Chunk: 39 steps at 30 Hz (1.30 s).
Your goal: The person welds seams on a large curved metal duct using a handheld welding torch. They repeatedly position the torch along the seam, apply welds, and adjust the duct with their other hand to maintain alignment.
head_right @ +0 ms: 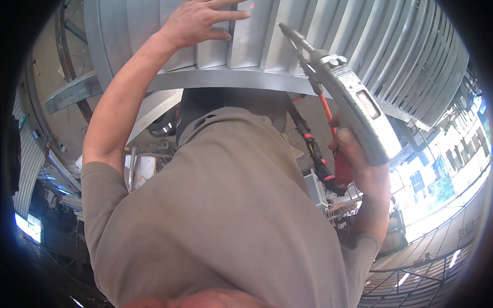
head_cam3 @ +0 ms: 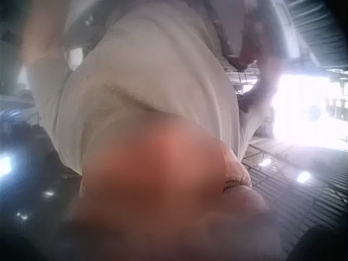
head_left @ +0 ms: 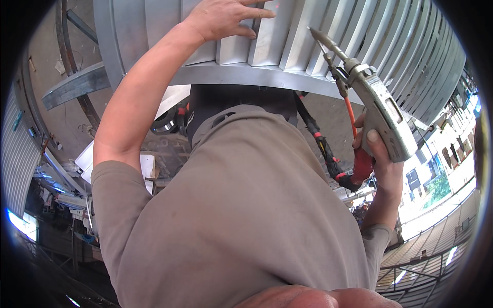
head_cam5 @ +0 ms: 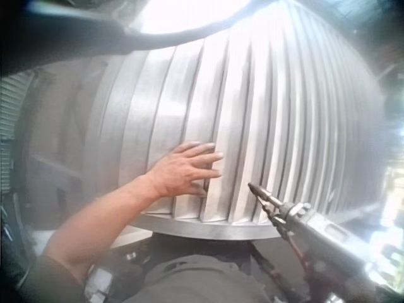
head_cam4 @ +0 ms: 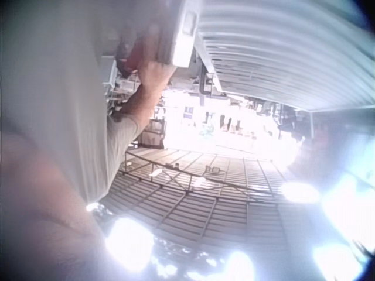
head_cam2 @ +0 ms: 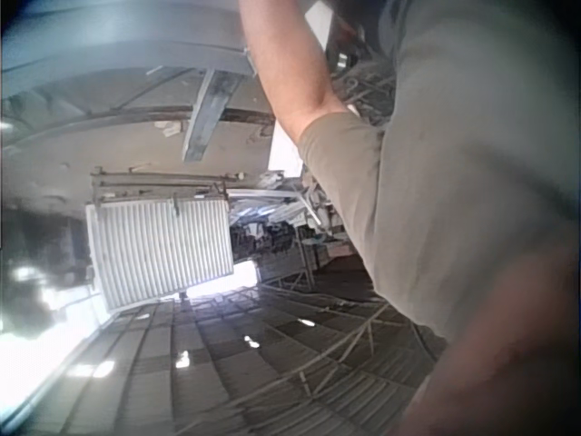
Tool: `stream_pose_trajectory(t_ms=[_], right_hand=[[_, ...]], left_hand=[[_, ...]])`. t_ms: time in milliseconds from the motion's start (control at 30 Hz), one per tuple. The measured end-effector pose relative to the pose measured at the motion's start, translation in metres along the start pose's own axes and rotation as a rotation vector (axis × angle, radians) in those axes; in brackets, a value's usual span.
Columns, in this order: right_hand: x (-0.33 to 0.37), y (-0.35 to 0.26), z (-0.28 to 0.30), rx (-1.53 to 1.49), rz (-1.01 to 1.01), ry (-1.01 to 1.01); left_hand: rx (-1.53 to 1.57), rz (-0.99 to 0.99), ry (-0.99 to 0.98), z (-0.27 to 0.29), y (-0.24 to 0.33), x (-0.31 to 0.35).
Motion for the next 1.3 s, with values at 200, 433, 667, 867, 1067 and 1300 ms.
stream_pose_trajectory(t_ms=[200, 433, 667, 867, 1067, 1300], right_hand=[[-0.014, -0.04, -0.031, 0.265, -0.006, -0.094], [-0.035, -0.09, -0.079, 0.469, -0.159, -0.223], [-0.058, -0.115, -0.119, 0.674, -0.241, -0.33], [-0.063, -0.125, -0.141, 0.648, -0.351, -0.326], [-0.071, -0.138, -0.155, 0.701, -0.293, -0.317], [-0.076, -0.142, -0.164, 0.723, -0.325, -0.326]], left_hand=[[0.041, -0.018, 0.038, 0.002, -0.002, 0.0], [0.063, -0.037, 0.08, 0.004, 0.0, -0.003], [0.114, -0.07, 0.153, 0.008, -0.001, -0.001], [0.13, -0.084, 0.21, 0.006, -0.005, 0.007], [0.16, -0.061, 0.198, 0.0, -0.008, 0.008], [0.154, -0.047, 0.171, -0.005, -0.011, 0.01]])
Point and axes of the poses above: each hand's wrist, its own x-axis away from the middle knuckle, its own z-axis out of the back of the hand, y = z × x, the point moved 9 cm from there along -x, towards the middle knuckle, and after that the axes turned 2 degrees about x, right-handed, at the moved point
